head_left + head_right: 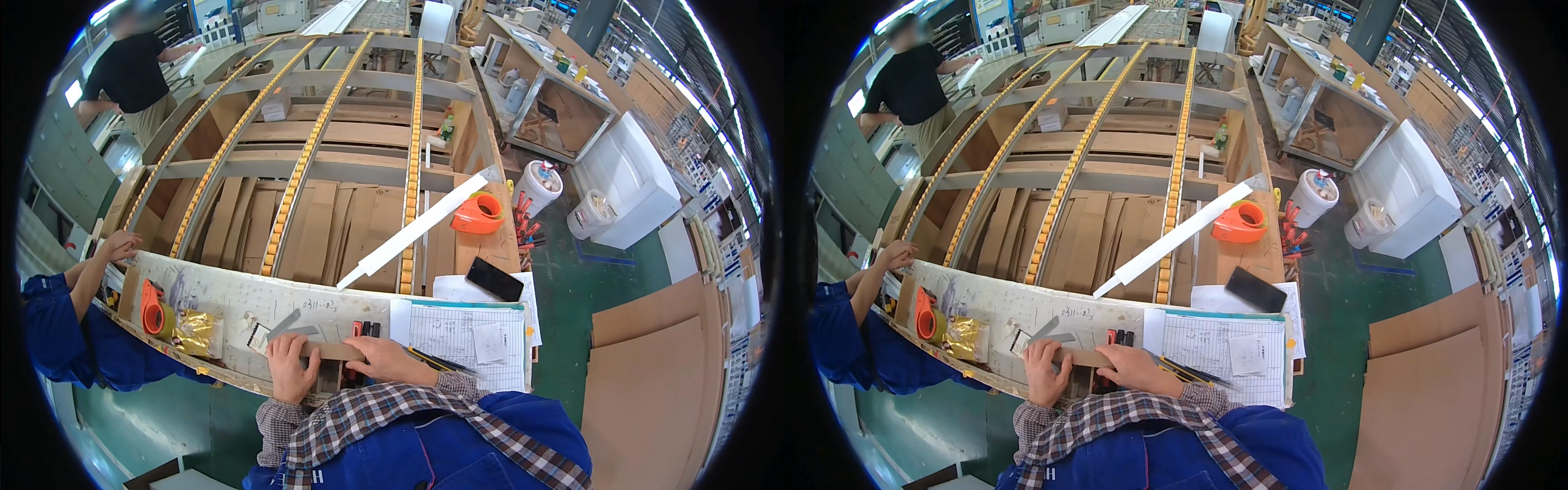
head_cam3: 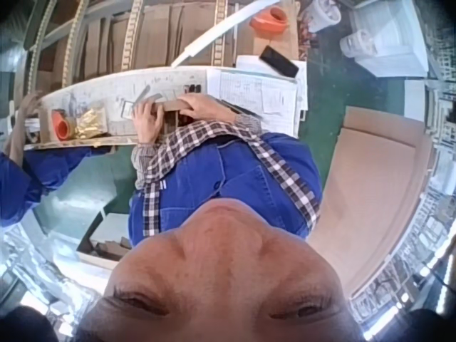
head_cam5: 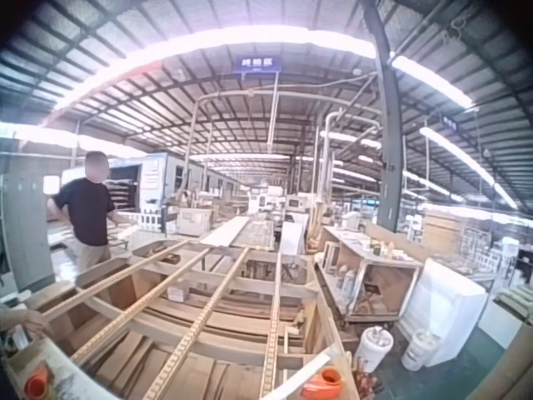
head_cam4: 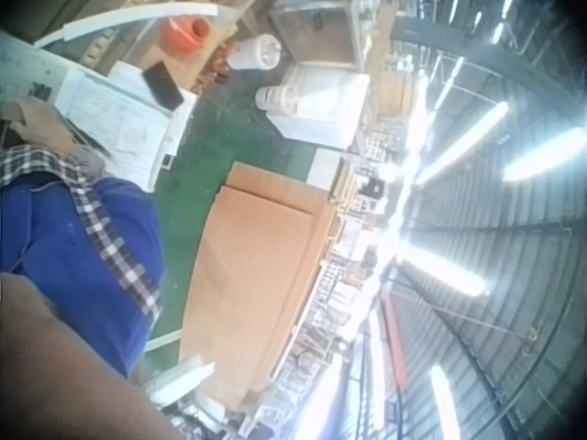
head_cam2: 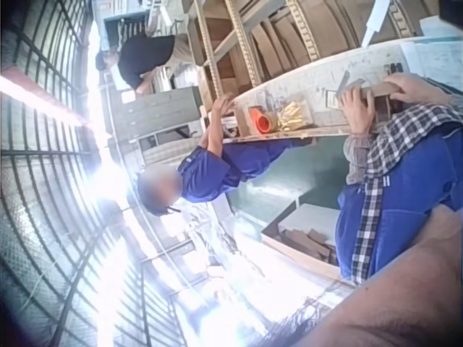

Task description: The person holds a small wooden piece and a metal ruler against a workbench while another worker places long wooden planks into a large frame structure. The camera wearer appears to be measuring or preparing components for the assembly.

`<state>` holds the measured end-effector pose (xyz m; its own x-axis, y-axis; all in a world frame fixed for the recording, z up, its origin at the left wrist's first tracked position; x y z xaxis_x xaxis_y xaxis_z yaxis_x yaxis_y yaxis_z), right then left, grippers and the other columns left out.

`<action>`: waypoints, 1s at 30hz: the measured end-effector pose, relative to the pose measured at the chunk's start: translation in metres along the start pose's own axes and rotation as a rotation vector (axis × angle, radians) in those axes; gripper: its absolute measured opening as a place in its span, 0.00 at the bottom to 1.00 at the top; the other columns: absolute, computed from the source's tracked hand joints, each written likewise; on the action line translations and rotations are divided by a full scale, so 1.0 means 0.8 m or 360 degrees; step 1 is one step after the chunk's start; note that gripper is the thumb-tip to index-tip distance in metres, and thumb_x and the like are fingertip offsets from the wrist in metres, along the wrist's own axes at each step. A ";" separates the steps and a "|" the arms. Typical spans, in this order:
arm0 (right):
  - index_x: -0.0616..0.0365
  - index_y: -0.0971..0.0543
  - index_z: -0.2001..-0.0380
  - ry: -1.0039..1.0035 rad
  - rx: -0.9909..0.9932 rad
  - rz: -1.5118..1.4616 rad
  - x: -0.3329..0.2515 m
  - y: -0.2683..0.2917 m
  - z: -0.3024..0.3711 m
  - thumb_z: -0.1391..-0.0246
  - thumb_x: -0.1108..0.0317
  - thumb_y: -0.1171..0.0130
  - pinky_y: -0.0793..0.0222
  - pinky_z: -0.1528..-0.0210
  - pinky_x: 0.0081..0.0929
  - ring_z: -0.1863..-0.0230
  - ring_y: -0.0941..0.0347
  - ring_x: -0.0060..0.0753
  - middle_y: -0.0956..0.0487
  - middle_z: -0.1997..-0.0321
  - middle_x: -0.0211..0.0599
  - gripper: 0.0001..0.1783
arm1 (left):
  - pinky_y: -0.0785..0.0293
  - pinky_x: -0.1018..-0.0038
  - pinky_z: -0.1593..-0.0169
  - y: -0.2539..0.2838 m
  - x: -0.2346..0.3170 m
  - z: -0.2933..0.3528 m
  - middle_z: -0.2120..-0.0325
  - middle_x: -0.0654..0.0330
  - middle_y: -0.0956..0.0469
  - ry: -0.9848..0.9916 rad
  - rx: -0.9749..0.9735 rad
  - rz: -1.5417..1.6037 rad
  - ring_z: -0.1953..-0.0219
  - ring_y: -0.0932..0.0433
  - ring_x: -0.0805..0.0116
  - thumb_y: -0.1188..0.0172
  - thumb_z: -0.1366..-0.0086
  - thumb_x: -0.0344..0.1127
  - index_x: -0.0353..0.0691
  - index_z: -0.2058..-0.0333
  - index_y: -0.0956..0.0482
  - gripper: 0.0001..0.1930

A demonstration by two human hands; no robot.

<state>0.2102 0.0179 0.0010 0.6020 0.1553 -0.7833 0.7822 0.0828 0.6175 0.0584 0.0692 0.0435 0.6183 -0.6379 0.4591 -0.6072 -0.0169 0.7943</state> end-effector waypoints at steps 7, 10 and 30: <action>0.57 0.31 0.50 0.0001 -0.0054 0.0018 -0.004 -0.002 -0.002 0.50 0.54 0.41 0.29 0.61 0.38 0.58 0.26 0.49 0.24 0.58 0.45 0.27 | 0.40 0.59 0.50 0.001 -0.002 0.003 0.65 0.55 0.29 0.0015 0.0018 -0.0001 0.58 0.31 0.55 0.39 0.49 0.34 0.37 0.64 0.28 0.13; 0.56 0.31 0.49 0.0011 -0.0013 0.0013 -0.005 -0.001 -0.001 0.49 0.54 0.41 0.29 0.59 0.37 0.57 0.26 0.48 0.25 0.56 0.46 0.27 | 0.40 0.59 0.50 0.001 -0.004 0.003 0.65 0.55 0.29 0.0025 0.0013 0.0015 0.58 0.31 0.55 0.39 0.49 0.34 0.37 0.65 0.27 0.13; 0.58 0.31 0.51 -0.0019 -0.0158 -0.0016 -0.007 -0.003 -0.002 0.50 0.57 0.41 0.30 0.58 0.37 0.56 0.27 0.50 0.25 0.55 0.47 0.25 | 0.39 0.60 0.52 -0.001 -0.003 0.001 0.65 0.56 0.29 0.0029 0.0018 0.0020 0.59 0.31 0.55 0.38 0.50 0.35 0.38 0.65 0.27 0.14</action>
<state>0.2049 0.0187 0.0042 0.5965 0.1421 -0.7900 0.7689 0.1814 0.6131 0.0566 0.0700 0.0415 0.6194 -0.6241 0.4763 -0.6205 -0.0175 0.7840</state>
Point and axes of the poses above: each hand's wrist, its own z-axis away from the middle knuckle, its own y-axis out of the back of the hand, x = y × z, the point moved 8 cm from there along -z, towards the middle knuckle
